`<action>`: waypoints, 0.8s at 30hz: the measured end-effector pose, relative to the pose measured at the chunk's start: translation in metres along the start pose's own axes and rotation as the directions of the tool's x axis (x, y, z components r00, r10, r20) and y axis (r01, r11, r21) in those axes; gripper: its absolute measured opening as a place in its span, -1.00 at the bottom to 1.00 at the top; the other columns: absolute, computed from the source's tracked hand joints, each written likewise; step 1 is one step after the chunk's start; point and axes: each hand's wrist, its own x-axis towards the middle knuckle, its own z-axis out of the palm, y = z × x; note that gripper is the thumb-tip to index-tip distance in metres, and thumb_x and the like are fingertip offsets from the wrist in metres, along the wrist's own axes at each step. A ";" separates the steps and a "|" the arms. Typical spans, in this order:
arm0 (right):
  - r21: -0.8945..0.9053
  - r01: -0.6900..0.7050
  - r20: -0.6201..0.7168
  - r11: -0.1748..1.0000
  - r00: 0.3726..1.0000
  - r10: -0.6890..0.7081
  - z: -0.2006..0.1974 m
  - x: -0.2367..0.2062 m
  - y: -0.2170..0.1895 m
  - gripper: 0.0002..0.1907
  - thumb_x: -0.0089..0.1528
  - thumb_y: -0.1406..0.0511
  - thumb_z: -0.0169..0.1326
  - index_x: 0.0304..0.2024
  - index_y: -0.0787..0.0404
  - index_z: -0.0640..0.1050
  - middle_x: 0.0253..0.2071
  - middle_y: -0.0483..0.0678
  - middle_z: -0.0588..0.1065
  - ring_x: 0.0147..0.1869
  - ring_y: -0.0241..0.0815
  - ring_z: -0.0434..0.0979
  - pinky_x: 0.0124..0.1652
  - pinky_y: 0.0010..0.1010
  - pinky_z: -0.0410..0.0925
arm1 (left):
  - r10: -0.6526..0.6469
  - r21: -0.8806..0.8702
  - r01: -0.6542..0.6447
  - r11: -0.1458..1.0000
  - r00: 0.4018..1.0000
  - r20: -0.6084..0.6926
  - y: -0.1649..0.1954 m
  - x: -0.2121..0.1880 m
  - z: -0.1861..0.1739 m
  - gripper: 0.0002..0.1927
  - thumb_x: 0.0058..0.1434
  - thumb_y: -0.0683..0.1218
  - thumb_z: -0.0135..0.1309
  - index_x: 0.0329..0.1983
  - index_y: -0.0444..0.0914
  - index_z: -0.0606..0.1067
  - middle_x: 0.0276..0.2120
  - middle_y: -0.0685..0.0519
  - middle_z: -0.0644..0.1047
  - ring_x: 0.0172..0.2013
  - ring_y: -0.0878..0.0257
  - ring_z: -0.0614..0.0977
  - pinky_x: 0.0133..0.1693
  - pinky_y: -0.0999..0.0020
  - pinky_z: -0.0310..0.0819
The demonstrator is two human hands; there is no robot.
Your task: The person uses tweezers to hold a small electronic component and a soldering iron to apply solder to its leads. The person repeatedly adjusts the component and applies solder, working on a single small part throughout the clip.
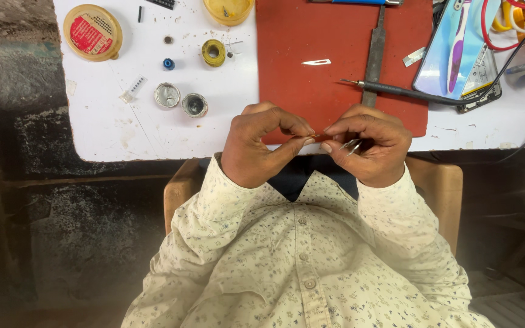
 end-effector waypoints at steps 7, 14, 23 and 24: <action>-0.010 -0.004 0.034 1.000 0.999 0.004 0.002 0.003 -0.005 -0.84 0.17 0.48 0.31 -0.20 0.35 0.62 -0.32 -0.01 0.57 -0.40 -0.41 0.47 -0.48 -0.66 0.25 | -0.021 -0.006 0.021 1.000 1.000 0.015 0.001 0.000 -0.001 -0.86 0.12 -0.25 0.33 -0.30 -0.22 0.60 -0.30 0.11 0.66 -0.26 0.29 0.66 -0.11 0.35 0.53; -0.007 0.003 0.048 1.000 0.999 -0.002 0.002 0.005 -0.004 -0.85 0.16 0.50 0.29 -0.22 0.37 0.62 -0.32 0.01 0.57 -0.37 -0.38 0.54 -0.42 -0.63 0.33 | -0.024 0.001 0.024 1.000 0.999 0.023 0.002 0.000 -0.002 -0.85 0.11 -0.25 0.34 -0.30 -0.22 0.60 -0.31 0.11 0.66 -0.26 0.29 0.64 -0.11 0.35 0.51; -0.015 0.008 0.058 1.000 0.998 -0.007 0.003 0.007 -0.004 -0.87 0.17 0.52 0.28 -0.23 0.38 0.61 -0.32 0.01 0.56 -0.33 -0.34 0.58 -0.39 -0.62 0.40 | -0.016 0.008 0.016 1.000 1.000 0.026 0.004 0.001 -0.002 -0.86 0.11 -0.24 0.34 -0.30 -0.22 0.60 -0.32 0.12 0.66 -0.27 0.28 0.63 -0.11 0.35 0.50; -0.030 0.005 0.057 1.000 0.998 -0.003 0.003 0.007 -0.004 -0.87 0.16 0.52 0.28 -0.24 0.38 0.62 -0.33 0.01 0.56 -0.35 -0.34 0.57 -0.40 -0.63 0.38 | -0.016 0.005 0.016 1.000 1.000 0.025 0.004 0.001 -0.002 -0.86 0.11 -0.24 0.34 -0.30 -0.22 0.60 -0.32 0.12 0.66 -0.26 0.28 0.63 -0.10 0.35 0.50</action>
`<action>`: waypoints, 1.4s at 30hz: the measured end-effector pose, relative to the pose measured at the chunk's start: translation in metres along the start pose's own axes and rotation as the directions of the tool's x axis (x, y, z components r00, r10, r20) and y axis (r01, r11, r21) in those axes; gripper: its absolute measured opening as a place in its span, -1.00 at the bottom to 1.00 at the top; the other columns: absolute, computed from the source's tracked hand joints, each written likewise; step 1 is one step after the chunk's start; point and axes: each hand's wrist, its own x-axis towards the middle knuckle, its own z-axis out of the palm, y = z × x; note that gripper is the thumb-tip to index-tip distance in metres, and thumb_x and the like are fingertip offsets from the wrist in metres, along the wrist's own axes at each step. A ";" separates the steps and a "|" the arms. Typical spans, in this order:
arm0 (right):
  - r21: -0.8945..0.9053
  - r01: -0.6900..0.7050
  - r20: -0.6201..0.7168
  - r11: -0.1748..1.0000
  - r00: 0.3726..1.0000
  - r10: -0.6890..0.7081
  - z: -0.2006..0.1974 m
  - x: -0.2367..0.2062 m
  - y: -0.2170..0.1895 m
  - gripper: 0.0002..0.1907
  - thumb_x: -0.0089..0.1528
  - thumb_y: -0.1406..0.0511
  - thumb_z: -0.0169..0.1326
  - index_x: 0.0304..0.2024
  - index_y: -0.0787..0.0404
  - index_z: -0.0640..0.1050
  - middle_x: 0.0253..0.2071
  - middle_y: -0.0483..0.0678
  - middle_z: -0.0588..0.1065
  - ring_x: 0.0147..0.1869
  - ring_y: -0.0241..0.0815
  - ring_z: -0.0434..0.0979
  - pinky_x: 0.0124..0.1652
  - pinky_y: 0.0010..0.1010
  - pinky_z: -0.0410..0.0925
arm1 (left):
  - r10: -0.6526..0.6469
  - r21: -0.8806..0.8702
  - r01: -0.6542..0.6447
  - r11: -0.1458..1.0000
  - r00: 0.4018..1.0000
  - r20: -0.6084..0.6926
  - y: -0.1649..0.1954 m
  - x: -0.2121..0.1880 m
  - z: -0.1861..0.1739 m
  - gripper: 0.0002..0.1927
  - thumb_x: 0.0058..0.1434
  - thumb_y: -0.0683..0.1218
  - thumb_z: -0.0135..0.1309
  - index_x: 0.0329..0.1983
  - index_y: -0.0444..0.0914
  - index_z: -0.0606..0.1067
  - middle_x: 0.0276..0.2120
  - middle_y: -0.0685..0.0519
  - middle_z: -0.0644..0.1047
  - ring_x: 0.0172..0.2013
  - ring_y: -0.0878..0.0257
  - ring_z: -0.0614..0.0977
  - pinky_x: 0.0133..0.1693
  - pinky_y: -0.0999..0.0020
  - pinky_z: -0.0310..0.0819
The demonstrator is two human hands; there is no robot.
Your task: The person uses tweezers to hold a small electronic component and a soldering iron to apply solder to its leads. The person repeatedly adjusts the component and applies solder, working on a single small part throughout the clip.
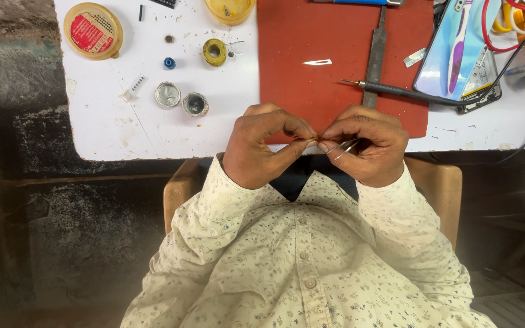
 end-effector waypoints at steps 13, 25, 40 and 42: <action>0.032 0.034 0.020 0.999 0.999 -0.035 0.000 0.002 0.001 -0.87 0.19 0.49 0.29 -0.23 0.40 0.60 -0.31 0.03 0.55 -0.29 -0.31 0.61 -0.34 -0.61 0.46 | 0.013 -0.041 -0.013 0.999 1.000 0.010 -0.004 0.000 0.000 -0.85 0.11 -0.27 0.33 -0.30 -0.23 0.60 -0.32 0.10 0.66 -0.27 0.29 0.65 -0.17 0.38 0.56; -0.002 0.062 0.027 0.998 0.998 -0.062 -0.002 0.003 0.001 -0.85 0.17 0.45 0.33 -0.25 0.39 0.61 -0.33 0.02 0.55 -0.33 -0.32 0.60 -0.38 -0.61 0.44 | 0.000 -0.052 0.001 0.999 1.000 0.021 -0.005 -0.001 0.002 -0.85 0.11 -0.26 0.33 -0.29 -0.22 0.60 -0.30 0.12 0.67 -0.26 0.31 0.65 -0.13 0.38 0.56; -0.045 0.042 0.015 0.998 0.999 -0.041 -0.003 0.002 -0.005 -0.85 0.17 0.44 0.35 -0.27 0.38 0.62 -0.37 -0.02 0.54 -0.42 -0.39 0.50 -0.47 -0.62 0.29 | -0.038 -0.108 0.039 0.993 0.999 0.015 -0.004 -0.002 0.005 -0.86 0.12 -0.28 0.31 -0.29 -0.25 0.60 -0.29 0.08 0.66 -0.26 0.30 0.67 -0.13 0.38 0.59; -0.044 0.035 0.017 0.998 0.999 -0.034 -0.004 0.002 -0.004 -0.85 0.18 0.44 0.34 -0.27 0.38 0.62 -0.37 -0.02 0.55 -0.42 -0.39 0.50 -0.47 -0.63 0.29 | -0.028 -0.087 0.029 0.996 1.000 0.009 -0.004 -0.002 0.005 -0.86 0.11 -0.29 0.30 -0.29 -0.25 0.60 -0.29 0.08 0.66 -0.27 0.30 0.67 -0.12 0.37 0.58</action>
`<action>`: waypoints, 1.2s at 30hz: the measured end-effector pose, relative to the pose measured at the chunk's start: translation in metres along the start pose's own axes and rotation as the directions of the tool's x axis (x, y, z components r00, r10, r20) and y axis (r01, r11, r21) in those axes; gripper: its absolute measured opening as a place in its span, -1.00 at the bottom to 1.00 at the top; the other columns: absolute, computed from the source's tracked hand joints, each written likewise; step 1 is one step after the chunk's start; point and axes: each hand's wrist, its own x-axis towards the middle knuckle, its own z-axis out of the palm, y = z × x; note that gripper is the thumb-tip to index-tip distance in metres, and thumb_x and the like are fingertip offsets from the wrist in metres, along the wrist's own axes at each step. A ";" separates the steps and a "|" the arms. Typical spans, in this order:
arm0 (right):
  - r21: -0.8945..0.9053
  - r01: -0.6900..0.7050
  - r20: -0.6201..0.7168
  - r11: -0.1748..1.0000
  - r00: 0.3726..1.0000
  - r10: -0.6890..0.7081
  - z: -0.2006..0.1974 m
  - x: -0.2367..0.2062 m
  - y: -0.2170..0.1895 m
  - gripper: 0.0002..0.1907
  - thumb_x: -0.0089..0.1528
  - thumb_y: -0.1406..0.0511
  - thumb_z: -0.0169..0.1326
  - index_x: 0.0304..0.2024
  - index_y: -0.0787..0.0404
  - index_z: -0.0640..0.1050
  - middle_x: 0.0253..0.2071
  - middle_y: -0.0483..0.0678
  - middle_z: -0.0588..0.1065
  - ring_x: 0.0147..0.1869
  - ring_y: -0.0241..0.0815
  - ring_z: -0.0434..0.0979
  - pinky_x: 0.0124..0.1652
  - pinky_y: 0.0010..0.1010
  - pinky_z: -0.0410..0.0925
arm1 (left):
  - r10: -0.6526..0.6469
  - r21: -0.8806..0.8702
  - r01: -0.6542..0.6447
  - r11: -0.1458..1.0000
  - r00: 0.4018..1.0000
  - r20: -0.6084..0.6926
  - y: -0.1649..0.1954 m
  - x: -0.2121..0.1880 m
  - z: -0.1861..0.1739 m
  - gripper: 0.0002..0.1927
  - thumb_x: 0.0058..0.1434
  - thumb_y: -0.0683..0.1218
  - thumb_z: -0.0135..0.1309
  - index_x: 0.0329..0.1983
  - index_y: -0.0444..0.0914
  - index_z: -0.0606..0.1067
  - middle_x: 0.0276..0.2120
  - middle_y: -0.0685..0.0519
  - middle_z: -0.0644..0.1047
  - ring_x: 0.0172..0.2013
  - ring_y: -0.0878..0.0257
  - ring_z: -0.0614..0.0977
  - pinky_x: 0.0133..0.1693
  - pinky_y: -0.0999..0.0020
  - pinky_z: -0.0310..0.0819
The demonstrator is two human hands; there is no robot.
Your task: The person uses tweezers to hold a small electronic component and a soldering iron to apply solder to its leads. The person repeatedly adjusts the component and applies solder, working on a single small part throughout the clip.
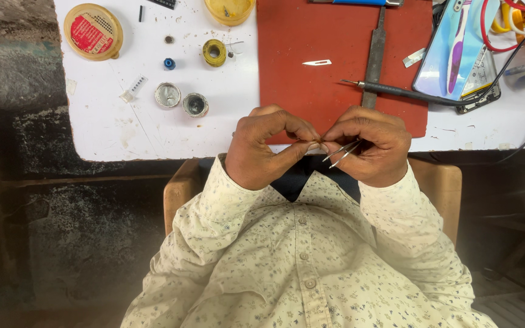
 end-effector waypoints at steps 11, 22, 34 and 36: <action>0.005 0.015 0.004 1.000 1.000 -0.015 -0.001 -0.001 0.001 -0.86 0.19 0.44 0.33 -0.26 0.38 0.61 -0.36 -0.02 0.55 -0.41 -0.38 0.53 -0.47 -0.64 0.31 | -0.027 -0.041 0.028 0.999 0.999 0.020 -0.002 -0.001 0.000 -0.87 0.15 -0.28 0.28 -0.26 -0.25 0.60 -0.28 0.08 0.66 -0.25 0.30 0.67 -0.11 0.36 0.62; 0.007 0.016 0.010 1.000 1.000 -0.016 -0.001 0.000 0.001 -0.85 0.18 0.45 0.33 -0.26 0.38 0.61 -0.37 -0.01 0.55 -0.42 -0.38 0.52 -0.48 -0.63 0.30 | -0.027 -0.039 0.027 0.999 1.000 0.008 -0.003 -0.001 0.001 -0.87 0.15 -0.28 0.27 -0.26 -0.25 0.59 -0.28 0.08 0.66 -0.25 0.30 0.68 -0.11 0.37 0.62; 0.004 0.031 0.003 1.000 1.000 -0.031 0.000 -0.001 0.002 -0.86 0.17 0.46 0.33 -0.27 0.38 0.61 -0.37 -0.01 0.55 -0.41 -0.38 0.53 -0.47 -0.63 0.32 | -0.024 -0.020 0.024 1.000 1.000 0.005 0.000 -0.001 0.002 -0.87 0.14 -0.27 0.29 -0.28 -0.24 0.60 -0.29 0.09 0.67 -0.26 0.30 0.67 -0.13 0.37 0.59; 0.002 0.033 0.005 0.999 0.999 -0.033 0.000 0.000 0.003 -0.87 0.17 0.47 0.32 -0.28 0.38 0.61 -0.37 -0.01 0.55 -0.42 -0.39 0.52 -0.48 -0.64 0.32 | -0.022 -0.012 0.022 1.000 1.000 0.007 0.000 0.000 0.001 -0.88 0.13 -0.27 0.29 -0.29 -0.24 0.60 -0.30 0.09 0.67 -0.26 0.30 0.66 -0.12 0.36 0.59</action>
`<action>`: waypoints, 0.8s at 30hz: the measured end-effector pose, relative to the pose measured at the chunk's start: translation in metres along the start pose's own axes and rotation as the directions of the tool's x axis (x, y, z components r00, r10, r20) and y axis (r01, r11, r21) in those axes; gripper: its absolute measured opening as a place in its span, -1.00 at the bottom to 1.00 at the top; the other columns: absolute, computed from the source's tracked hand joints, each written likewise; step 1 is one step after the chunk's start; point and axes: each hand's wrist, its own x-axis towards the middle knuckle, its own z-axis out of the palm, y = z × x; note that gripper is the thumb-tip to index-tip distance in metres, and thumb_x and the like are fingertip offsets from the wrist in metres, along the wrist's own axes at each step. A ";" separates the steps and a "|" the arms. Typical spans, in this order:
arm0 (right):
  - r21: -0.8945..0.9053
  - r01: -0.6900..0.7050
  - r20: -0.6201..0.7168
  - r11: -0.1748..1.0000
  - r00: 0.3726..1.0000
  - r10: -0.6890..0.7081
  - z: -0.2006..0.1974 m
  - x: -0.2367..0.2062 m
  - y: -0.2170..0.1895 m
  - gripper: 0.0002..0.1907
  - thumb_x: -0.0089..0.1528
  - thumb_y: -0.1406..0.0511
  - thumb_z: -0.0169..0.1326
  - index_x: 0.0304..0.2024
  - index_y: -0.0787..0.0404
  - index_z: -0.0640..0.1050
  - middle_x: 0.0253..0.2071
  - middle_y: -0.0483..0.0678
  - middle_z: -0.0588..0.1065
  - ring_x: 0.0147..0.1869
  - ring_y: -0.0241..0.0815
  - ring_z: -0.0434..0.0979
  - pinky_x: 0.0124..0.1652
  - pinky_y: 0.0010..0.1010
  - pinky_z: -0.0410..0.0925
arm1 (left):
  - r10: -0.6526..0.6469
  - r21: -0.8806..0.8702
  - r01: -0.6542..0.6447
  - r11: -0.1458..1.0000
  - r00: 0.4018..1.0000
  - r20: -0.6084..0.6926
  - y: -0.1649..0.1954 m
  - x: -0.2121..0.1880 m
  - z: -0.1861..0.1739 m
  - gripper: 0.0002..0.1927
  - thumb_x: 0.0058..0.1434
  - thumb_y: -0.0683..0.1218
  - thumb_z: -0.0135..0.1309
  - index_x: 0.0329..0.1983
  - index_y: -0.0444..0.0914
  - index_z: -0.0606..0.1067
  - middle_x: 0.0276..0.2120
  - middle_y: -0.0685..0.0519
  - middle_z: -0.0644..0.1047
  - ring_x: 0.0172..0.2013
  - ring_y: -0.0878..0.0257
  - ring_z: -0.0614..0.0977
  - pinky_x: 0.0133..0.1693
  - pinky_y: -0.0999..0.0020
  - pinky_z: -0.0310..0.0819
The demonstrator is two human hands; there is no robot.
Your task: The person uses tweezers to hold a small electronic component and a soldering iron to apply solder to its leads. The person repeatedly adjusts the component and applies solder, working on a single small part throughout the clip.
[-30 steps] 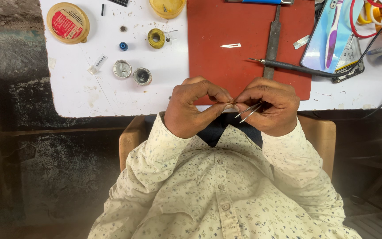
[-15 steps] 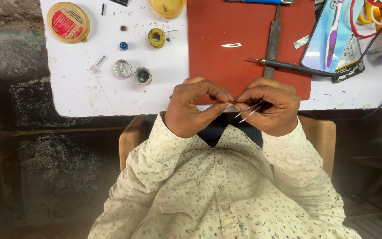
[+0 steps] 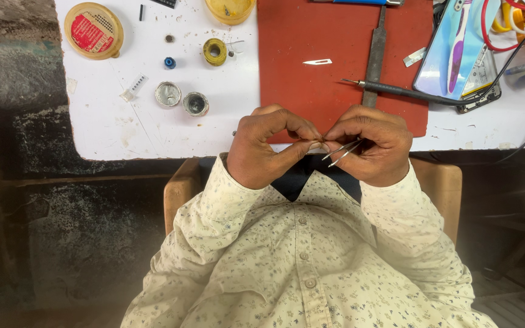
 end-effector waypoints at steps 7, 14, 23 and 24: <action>-0.018 -0.034 -0.004 0.999 0.999 0.034 0.001 0.000 -0.004 -0.87 0.16 0.47 0.33 -0.28 0.39 0.61 -0.37 0.00 0.55 -0.42 -0.38 0.52 -0.47 -0.64 0.31 | -0.006 -0.035 0.005 0.999 1.000 -0.025 0.000 0.000 0.002 -0.88 0.15 -0.25 0.30 -0.28 -0.26 0.58 -0.30 0.06 0.65 -0.25 0.29 0.67 -0.13 0.37 0.57; -0.028 -0.047 -0.017 0.999 0.999 0.047 0.003 0.001 -0.007 -0.89 0.19 0.50 0.30 -0.26 0.40 0.61 -0.35 0.01 0.56 -0.38 -0.37 0.55 -0.42 -0.62 0.35 | -0.074 -0.075 0.069 0.995 0.995 -0.069 -0.001 -0.001 0.012 -0.87 0.17 -0.24 0.27 -0.26 -0.29 0.53 -0.32 0.06 0.63 -0.26 0.32 0.65 -0.13 0.40 0.58; -0.093 -0.062 -0.040 0.994 0.997 0.059 0.010 0.001 -0.008 -0.85 0.15 0.49 0.36 -0.28 0.37 0.61 -0.37 -0.03 0.55 -0.41 -0.39 0.52 -0.44 -0.63 0.32 | -0.152 -0.171 0.128 0.977 0.979 -0.133 -0.006 -0.004 0.023 -0.84 0.19 -0.27 0.18 -0.20 -0.27 0.45 -0.29 0.10 0.58 -0.22 0.33 0.63 -0.03 0.41 0.59; -0.103 -0.064 -0.042 0.993 0.997 0.060 0.010 0.002 -0.008 -0.84 0.15 0.49 0.37 -0.28 0.37 0.61 -0.37 -0.03 0.55 -0.41 -0.39 0.52 -0.44 -0.63 0.33 | -0.156 -0.175 0.131 0.976 0.978 -0.141 -0.006 -0.004 0.023 -0.84 0.20 -0.27 0.17 -0.20 -0.26 0.45 -0.29 0.10 0.57 -0.21 0.33 0.63 -0.02 0.40 0.59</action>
